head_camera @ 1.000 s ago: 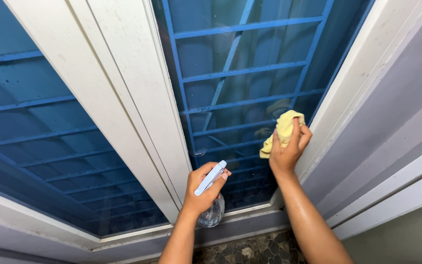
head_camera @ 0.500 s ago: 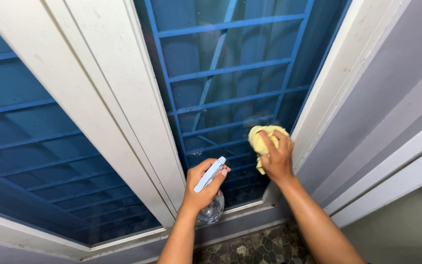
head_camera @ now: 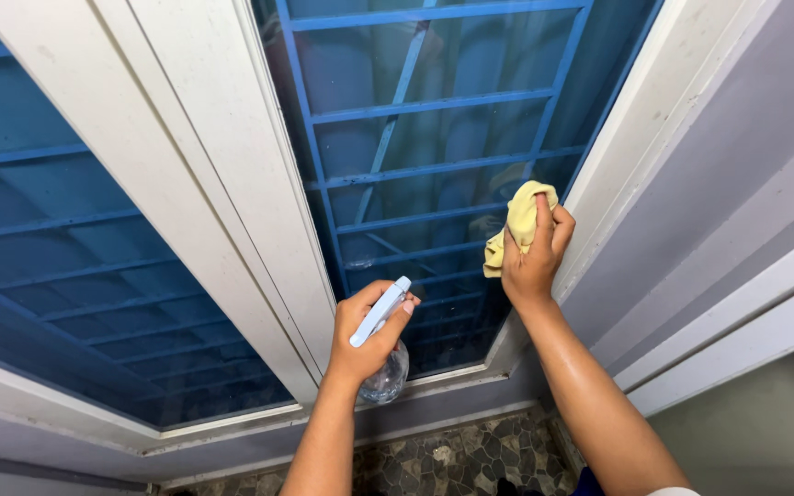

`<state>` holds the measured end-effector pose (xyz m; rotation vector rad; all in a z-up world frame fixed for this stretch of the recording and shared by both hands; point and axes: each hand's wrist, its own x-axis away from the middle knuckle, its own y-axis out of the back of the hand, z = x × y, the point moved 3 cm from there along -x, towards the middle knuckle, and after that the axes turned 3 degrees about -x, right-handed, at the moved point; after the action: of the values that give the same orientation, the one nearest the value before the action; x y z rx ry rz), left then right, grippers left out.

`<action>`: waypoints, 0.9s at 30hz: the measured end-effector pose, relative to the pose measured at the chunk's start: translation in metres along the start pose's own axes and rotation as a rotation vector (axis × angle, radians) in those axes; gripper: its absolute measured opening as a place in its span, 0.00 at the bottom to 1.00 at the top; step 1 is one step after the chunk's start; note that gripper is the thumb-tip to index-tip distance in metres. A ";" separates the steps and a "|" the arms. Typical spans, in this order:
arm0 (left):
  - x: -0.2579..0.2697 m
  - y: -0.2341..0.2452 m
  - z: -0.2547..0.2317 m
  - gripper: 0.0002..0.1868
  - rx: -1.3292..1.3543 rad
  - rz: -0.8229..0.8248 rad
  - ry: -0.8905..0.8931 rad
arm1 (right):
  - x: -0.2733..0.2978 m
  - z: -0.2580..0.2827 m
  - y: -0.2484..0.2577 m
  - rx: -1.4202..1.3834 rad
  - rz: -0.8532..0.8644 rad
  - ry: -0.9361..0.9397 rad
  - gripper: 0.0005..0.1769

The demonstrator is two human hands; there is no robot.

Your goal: The person sprays a liquid from a bottle onto a window pane and wipes the surface with a cloth, moving across different sections of the glass.

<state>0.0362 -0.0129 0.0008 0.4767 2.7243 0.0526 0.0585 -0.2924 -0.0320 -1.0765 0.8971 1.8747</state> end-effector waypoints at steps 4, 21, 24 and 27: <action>0.003 -0.008 -0.003 0.08 -0.003 0.008 -0.017 | 0.009 -0.007 0.006 0.077 0.074 0.069 0.39; 0.000 -0.020 -0.017 0.08 -0.044 0.005 -0.003 | -0.056 0.013 0.025 -0.134 -0.065 -0.119 0.34; 0.000 -0.015 -0.012 0.08 -0.052 -0.048 0.046 | -0.052 0.037 0.005 -0.079 -0.028 -0.047 0.36; 0.001 -0.011 -0.007 0.09 -0.015 -0.065 0.068 | -0.030 0.057 -0.011 0.026 0.059 0.113 0.39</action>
<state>0.0296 -0.0229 0.0058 0.3881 2.8022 0.0729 0.0579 -0.2476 0.0148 -1.1612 1.0246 1.8599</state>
